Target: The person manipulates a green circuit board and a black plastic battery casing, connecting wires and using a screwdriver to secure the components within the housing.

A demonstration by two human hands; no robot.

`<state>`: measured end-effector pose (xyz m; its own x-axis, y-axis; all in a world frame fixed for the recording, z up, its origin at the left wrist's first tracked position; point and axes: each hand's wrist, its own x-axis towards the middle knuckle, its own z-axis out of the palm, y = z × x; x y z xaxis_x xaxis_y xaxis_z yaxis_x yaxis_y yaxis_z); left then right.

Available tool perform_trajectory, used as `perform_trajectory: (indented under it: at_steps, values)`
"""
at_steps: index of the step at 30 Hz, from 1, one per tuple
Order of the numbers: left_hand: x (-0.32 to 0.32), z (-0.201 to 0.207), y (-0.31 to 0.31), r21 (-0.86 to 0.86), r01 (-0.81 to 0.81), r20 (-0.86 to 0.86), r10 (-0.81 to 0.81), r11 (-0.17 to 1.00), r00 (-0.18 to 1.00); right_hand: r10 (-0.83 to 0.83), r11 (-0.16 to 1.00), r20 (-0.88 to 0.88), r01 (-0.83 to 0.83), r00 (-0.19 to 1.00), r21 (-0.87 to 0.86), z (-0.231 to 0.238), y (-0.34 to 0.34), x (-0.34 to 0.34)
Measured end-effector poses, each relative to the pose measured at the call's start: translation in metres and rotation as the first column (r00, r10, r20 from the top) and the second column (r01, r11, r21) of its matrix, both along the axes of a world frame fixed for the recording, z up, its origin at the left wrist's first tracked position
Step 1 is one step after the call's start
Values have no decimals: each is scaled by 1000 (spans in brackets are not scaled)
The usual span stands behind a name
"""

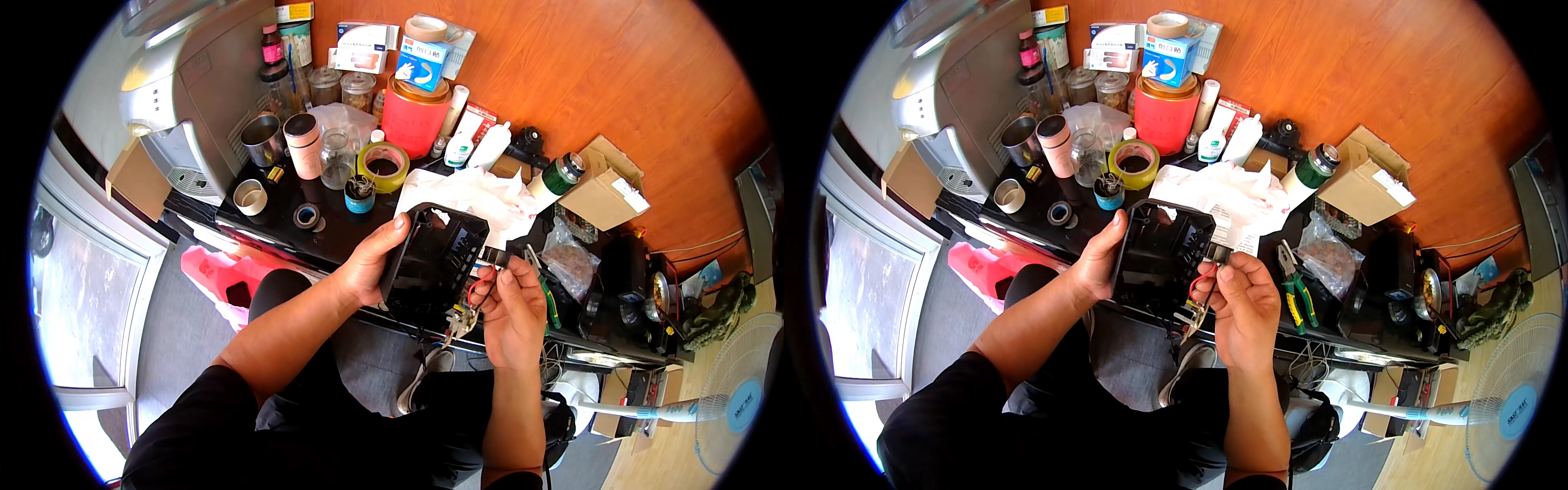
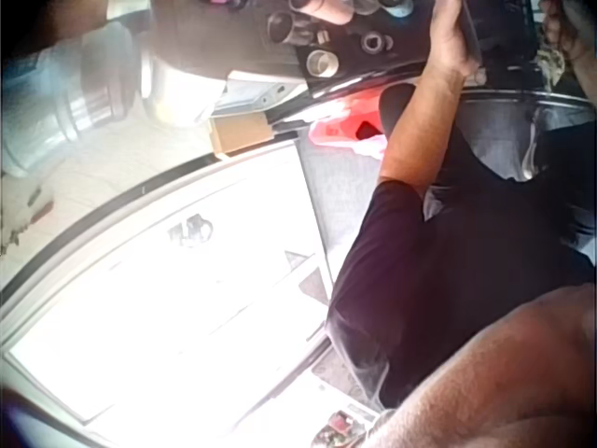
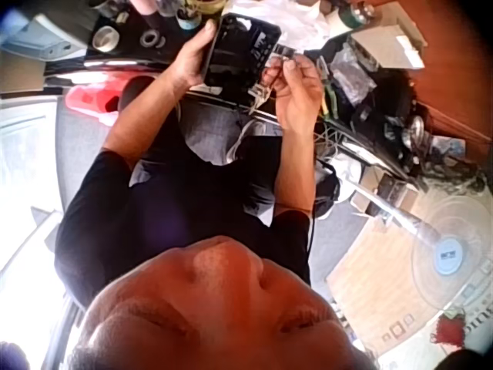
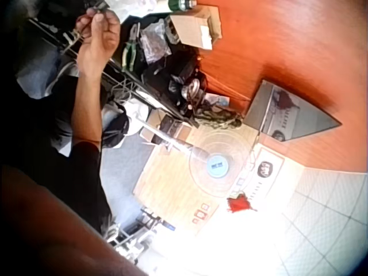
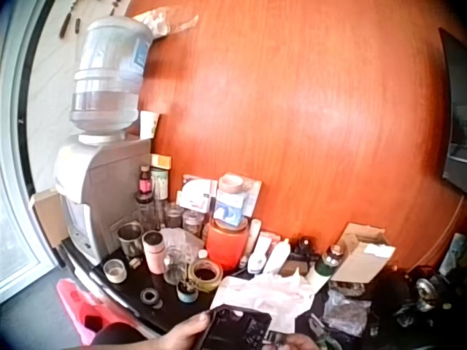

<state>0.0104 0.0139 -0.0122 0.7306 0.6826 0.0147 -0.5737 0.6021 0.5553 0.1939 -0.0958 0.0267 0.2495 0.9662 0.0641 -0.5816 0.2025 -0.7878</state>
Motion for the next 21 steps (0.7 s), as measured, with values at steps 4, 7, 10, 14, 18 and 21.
perform_trajectory:
  at_steps: [4,7,10,14,18,21]
  values:
    - [1,3,-3,-7,-17,-28,17,1000,999,-53,997,16,54,998,-62,-2,2,-3]
    - [3,1,-3,-9,-24,-38,24,1000,999,-59,996,22,60,998,-68,0,2,-6]
    - [2,0,-4,29,-24,-42,26,999,999,-77,994,54,81,996,-75,-1,2,-11]
    - [2,-2,-4,-41,57,51,-55,998,997,-98,990,108,108,989,-88,0,1,-16]
    - [2,-11,-4,-26,55,51,-54,998,997,-106,989,160,120,981,-81,1,0,-20]
    - [2,-14,-4,-12,53,50,-53,999,997,-117,989,184,132,976,-71,1,-1,-21]
